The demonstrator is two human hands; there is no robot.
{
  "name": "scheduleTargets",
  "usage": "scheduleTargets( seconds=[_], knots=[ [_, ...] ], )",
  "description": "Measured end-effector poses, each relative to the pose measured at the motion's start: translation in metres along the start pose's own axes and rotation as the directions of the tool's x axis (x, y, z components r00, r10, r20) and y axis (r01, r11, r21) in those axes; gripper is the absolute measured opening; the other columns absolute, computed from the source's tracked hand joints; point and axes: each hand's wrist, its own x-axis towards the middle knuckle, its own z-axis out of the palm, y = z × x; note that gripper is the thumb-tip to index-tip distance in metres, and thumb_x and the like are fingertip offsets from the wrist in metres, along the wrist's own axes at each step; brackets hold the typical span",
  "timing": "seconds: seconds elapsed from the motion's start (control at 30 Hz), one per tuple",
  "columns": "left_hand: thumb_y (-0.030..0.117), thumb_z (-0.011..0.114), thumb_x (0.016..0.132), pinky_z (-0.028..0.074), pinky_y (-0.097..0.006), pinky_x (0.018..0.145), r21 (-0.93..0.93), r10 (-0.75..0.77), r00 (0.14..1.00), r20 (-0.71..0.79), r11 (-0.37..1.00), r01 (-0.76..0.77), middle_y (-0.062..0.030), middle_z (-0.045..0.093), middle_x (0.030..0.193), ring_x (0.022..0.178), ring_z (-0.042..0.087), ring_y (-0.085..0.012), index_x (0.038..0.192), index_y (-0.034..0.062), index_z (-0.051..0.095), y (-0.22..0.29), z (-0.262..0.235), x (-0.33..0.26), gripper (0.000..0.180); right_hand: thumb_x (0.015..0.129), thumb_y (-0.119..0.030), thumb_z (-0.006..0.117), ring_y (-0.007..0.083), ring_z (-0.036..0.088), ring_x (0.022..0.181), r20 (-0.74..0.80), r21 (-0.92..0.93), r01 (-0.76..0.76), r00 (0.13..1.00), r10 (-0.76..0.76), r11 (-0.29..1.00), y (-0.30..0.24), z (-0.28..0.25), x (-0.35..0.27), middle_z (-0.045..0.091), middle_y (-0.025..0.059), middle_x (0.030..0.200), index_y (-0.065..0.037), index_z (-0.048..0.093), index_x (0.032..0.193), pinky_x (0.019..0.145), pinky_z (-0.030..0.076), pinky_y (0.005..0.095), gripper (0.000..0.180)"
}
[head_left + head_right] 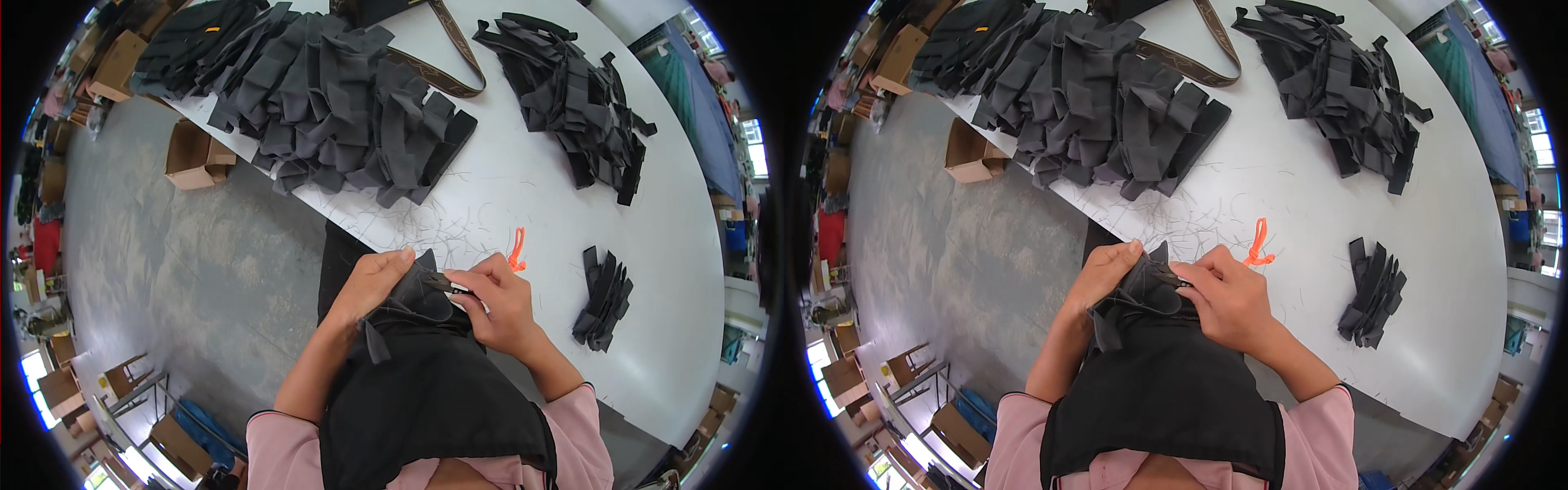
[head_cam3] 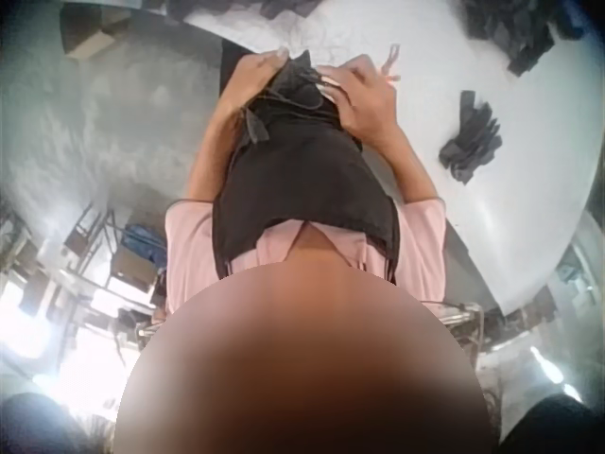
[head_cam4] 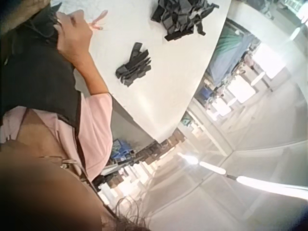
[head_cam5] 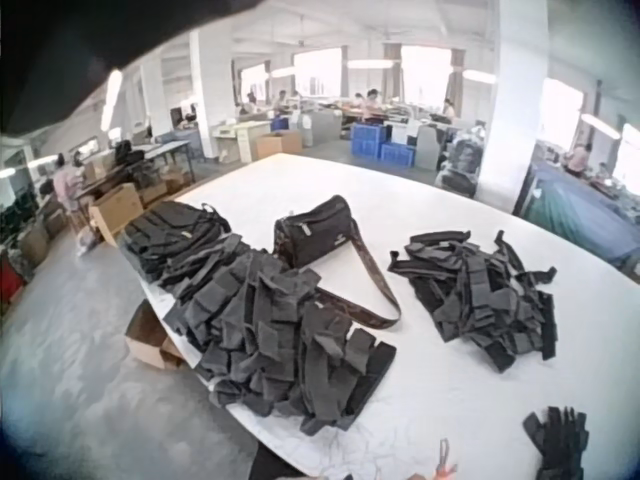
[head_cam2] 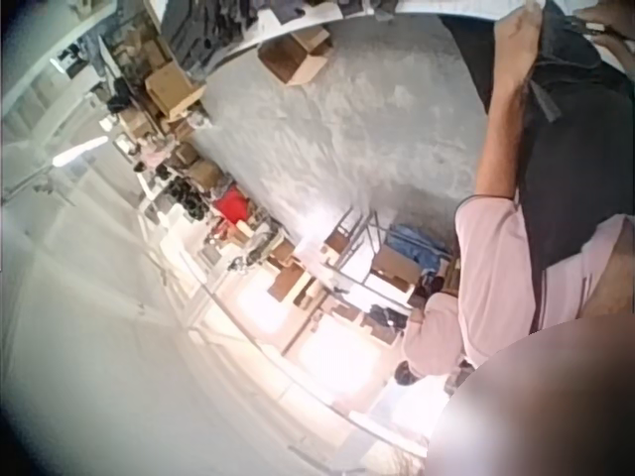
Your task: Manually trimming excess threads from sewn fabric components using small nippers/scissors.
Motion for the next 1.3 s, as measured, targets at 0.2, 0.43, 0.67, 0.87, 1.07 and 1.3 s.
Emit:
scheduleTargets(
  seconds=[0.2,0.43,0.67,0.87,1.07,1.3],
  knots=[
    [0.037,0.051,0.094,0.041,-0.019,0.059,-0.015,-0.002,1.0,-0.024,1.0,0.002,0.0044,0.057,0.072,0.065,0.047,-0.0021,0.082,-0.0001,0.063,-0.001,0.007,0.0,0.041,0.064,0.0,0.071,0.0177,0.053,0.057,-0.075,-0.171,0.111,0.989,-0.125,0.979,-0.001,0.006,0.0,0.053,0.0039,0.073,-0.006,0.066,0.096,0.05,0.042,0.0275,0.033],
    [0.035,0.052,0.094,0.04,-0.019,0.059,0.007,0.002,1.0,-0.03,1.0,-0.002,0.0045,0.056,0.071,0.065,0.046,-0.0024,0.082,0.0001,0.062,-0.002,0.006,0.0,0.039,0.065,0.0,0.07,0.0173,0.052,0.055,-0.142,-0.169,0.067,0.986,-0.092,0.983,-0.003,0.008,-0.004,0.052,0.0037,0.072,-0.005,0.065,0.095,0.047,0.04,0.0273,0.031],
    [0.035,0.05,0.094,0.04,-0.02,0.06,0.032,-0.03,0.999,0.017,0.999,0.029,0.0039,0.056,0.073,0.066,0.045,-0.0027,0.081,0.0003,0.061,0.001,0.001,-0.001,0.039,0.065,-0.001,0.071,0.0174,0.053,0.056,-0.02,-0.115,0.087,0.996,-0.09,0.99,-0.004,0.002,0.003,0.05,0.0033,0.071,-0.005,0.065,0.093,0.047,0.04,0.0275,0.029],
    [0.033,0.05,0.095,0.04,-0.02,0.06,0.072,-0.045,0.994,0.097,0.997,0.038,0.0043,0.055,0.073,0.067,0.045,-0.0026,0.079,0.0017,0.059,0.005,-0.002,-0.002,0.036,0.066,-0.003,0.068,0.0178,0.05,0.053,0.186,-0.095,0.22,0.962,-0.2,0.971,-0.007,-0.005,0.013,0.049,0.0037,0.075,-0.007,0.063,0.091,0.048,0.039,0.029,0.025],
    [0.032,0.05,0.095,0.039,-0.019,0.058,0.048,-0.039,0.985,0.167,0.998,0.031,0.0054,0.054,0.072,0.066,0.045,-0.0018,0.079,0.003,0.059,-0.002,-0.003,-0.004,0.034,0.068,-0.003,0.065,0.0186,0.05,0.054,0.335,-0.111,0.283,0.913,-0.232,0.953,-0.01,-0.008,0.019,0.045,0.0039,0.077,-0.007,0.057,0.085,0.047,0.038,0.0306,0.019],
    [0.033,0.051,0.095,0.04,-0.019,0.057,-0.016,-0.088,0.978,0.191,0.996,0.093,0.0045,0.056,0.072,0.064,0.046,-0.0017,0.081,0.0027,0.061,-0.004,-0.004,-0.003,0.035,0.068,-0.004,0.065,0.0193,0.052,0.056,0.404,-0.158,0.325,0.883,-0.239,0.933,-0.012,-0.008,0.019,0.045,0.0041,0.079,-0.007,0.057,0.086,0.048,0.04,0.0312,0.02]
  ],
)
